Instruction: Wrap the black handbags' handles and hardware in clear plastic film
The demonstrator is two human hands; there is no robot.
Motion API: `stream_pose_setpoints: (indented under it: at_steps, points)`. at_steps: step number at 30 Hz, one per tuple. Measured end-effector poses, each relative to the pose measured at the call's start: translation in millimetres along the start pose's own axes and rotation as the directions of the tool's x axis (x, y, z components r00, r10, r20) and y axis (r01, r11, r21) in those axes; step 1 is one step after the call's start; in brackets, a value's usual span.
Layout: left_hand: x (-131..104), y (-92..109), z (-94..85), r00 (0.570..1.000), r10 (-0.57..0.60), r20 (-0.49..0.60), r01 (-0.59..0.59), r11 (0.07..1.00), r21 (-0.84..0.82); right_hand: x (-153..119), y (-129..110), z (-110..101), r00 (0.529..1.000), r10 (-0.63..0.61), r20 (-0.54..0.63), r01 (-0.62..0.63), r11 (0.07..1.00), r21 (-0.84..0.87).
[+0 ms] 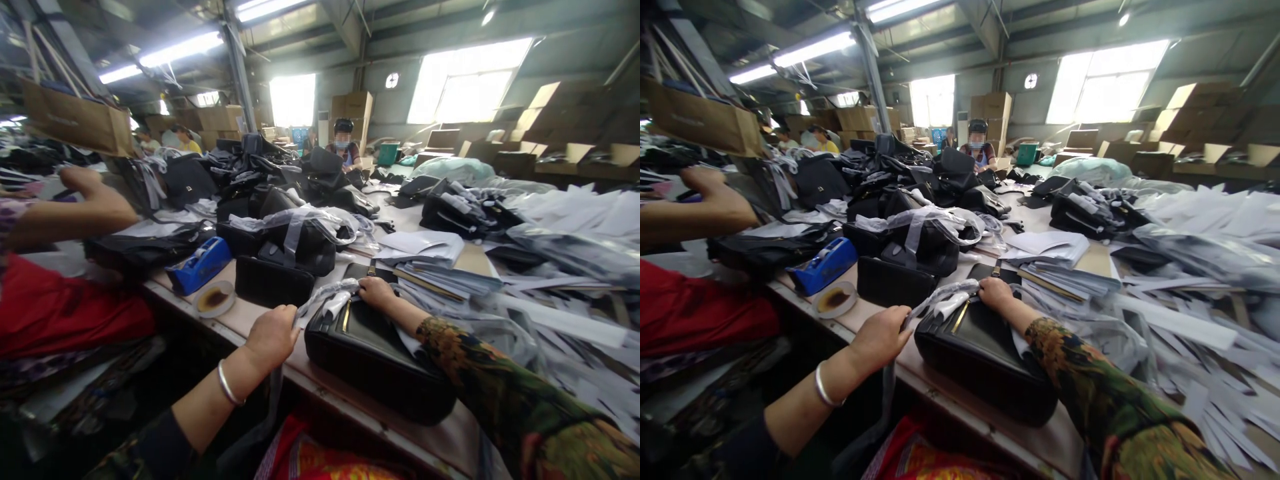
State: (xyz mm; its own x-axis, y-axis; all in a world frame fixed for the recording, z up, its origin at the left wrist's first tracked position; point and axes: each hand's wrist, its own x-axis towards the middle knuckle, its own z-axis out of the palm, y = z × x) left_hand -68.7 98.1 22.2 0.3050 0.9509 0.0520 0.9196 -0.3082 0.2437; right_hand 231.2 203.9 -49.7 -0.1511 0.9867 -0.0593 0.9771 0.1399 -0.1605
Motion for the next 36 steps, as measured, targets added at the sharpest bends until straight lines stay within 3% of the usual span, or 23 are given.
stream_pose_setpoints:
  at_steps: [3,4,6,7,9,11,12,14,18,22,27,31,36]
  points:
    - [0.1,-5.5,0.1,0.994,-0.089,0.065,0.083,0.992,0.093,-0.2,-0.1,0.3,1.0,-0.001,-0.001,0.001,1.0,-0.018]
    - [0.1,-10.3,-2.5,0.99,-0.105,0.093,0.102,0.994,0.03,-0.1,-0.3,0.7,1.0,-0.005,0.0,0.005,1.0,-0.023]
    - [-0.4,-20.8,-11.3,0.971,-0.09,0.223,0.154,0.944,-0.29,0.6,-1.4,1.9,1.0,-0.014,0.002,0.014,0.999,-0.032]
    - [-1.0,-25.0,-16.8,0.95,-0.051,0.307,0.21,0.833,-0.511,1.3,-2.2,2.6,1.0,-0.02,0.004,0.02,0.999,-0.036]
    - [-3.1,-27.4,-27.9,0.907,0.067,0.415,0.352,0.419,-0.837,2.5,-3.9,3.7,0.999,-0.034,0.009,0.034,0.998,-0.043]
    - [-6.1,-19.9,-37.3,0.903,0.112,0.414,0.414,0.024,-0.91,3.1,-5.1,3.9,0.999,-0.047,0.012,0.047,0.998,-0.047]
    - [-7.8,-12.9,-41.2,0.909,0.116,0.401,0.412,-0.096,-0.906,3.0,-5.3,3.7,0.999,-0.049,0.013,0.049,0.998,-0.049]
    - [-11.6,4.1,-48.6,0.918,0.124,0.376,0.395,-0.218,-0.892,2.3,-4.9,2.7,0.999,-0.045,0.012,0.046,0.998,-0.052]
    - [-22.5,28.5,-68.0,0.934,0.174,0.311,0.351,-0.295,-0.889,2.5,-2.1,1.6,1.0,-0.024,0.015,0.025,0.998,-0.053]
    - [-34.5,27.8,-94.4,0.957,0.25,0.147,0.217,-0.278,-0.936,5.1,-0.2,4.3,1.0,-0.006,0.03,0.008,0.999,-0.05]
    - [-47.5,14.7,-126.6,0.991,0.118,-0.062,-0.035,-0.218,-0.975,5.9,-1.6,7.1,0.999,-0.03,0.031,0.032,0.998,-0.056]
    - [-62.4,2.9,-151.6,0.971,-0.005,-0.24,-0.236,-0.208,-0.949,6.3,-2.1,7.6,0.998,-0.055,0.027,0.056,0.996,-0.062]
    - [-73.5,0.1,-165.3,0.938,0.017,-0.348,-0.326,-0.309,-0.894,4.9,-2.1,8.9,0.998,-0.053,0.039,0.055,0.996,-0.064]
